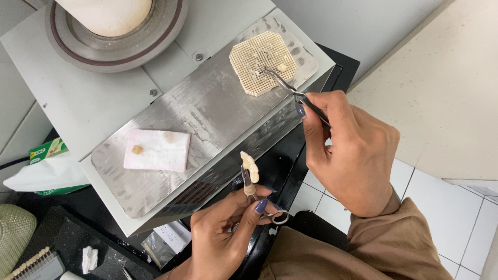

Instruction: The person holds a partial denture with hemostat forceps and uses a brush to apply and shape ceramic material on the denture teeth, adding material from a small dish. They work over a sponge pad, briefly move the denture toward a porcelain furnace, and continue refining the applied material with the brush and a hand instrument.

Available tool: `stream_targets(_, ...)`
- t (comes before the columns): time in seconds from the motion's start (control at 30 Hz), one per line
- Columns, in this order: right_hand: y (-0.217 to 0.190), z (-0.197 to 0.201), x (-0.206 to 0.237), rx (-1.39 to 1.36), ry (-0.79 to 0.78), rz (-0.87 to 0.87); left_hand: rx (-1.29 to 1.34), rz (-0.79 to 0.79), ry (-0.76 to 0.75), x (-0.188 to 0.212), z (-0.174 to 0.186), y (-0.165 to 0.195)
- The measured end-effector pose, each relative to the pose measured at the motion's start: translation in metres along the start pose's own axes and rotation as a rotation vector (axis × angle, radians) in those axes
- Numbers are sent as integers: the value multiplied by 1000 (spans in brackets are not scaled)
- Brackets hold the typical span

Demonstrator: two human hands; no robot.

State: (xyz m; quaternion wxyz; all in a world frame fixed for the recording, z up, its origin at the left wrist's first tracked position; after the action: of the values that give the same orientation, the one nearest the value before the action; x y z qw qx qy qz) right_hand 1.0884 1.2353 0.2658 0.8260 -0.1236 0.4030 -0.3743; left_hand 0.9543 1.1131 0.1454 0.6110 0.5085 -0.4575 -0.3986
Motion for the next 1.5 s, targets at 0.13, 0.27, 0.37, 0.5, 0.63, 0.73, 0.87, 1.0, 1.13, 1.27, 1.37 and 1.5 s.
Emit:
stream_targets(0.13,2,-3,-1,4,-8,-21,-8,-1,-19,-2,1,1)
stream_targets(0.27,4,-4,0,-9,-14,-48,-36,-13,-28,-1,2,1)
stream_targets(0.37,6,-5,1,-34,-17,-57,-41,-10,-27,-1,2,0)
stream_targets(0.5,3,-6,2,-75,-4,-25,-55,-21,-20,1,2,-1)
stream_targets(0.63,7,-6,2,-58,-1,-54,-66,-34,-26,2,2,1)
stream_targets(0.73,7,-6,1,-68,1,-48,-72,-34,-23,2,2,1)
stream_targets(0.87,8,-3,0,-88,5,-54,-87,-30,-23,3,1,3)
stream_targets(1.0,8,2,3,-147,27,-55,-88,-16,-24,6,1,4)
stream_targets(1.13,5,9,11,-173,66,-44,-95,-36,-20,16,3,9)
stream_targets(1.27,-3,20,27,-200,77,-55,-123,-99,4,41,7,20)
stream_targets(1.37,-18,30,47,-243,65,-54,-105,-118,64,70,15,23)
stream_targets(1.5,-56,31,84,-296,-10,52,-83,-231,183,120,38,26)
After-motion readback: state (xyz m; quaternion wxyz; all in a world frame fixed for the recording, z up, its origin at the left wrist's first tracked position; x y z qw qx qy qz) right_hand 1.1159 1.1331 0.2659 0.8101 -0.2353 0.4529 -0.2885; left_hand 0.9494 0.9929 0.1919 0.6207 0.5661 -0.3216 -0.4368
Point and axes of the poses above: each hand's wrist, its own x-axis away from the middle knuckle, its own z-axis out of the back of the hand, y = z × x, the point moved 10 cm from there along -x, towards the middle knuckle, and after that the axes turned 8 degrees about -x, right-handed, at the moved point
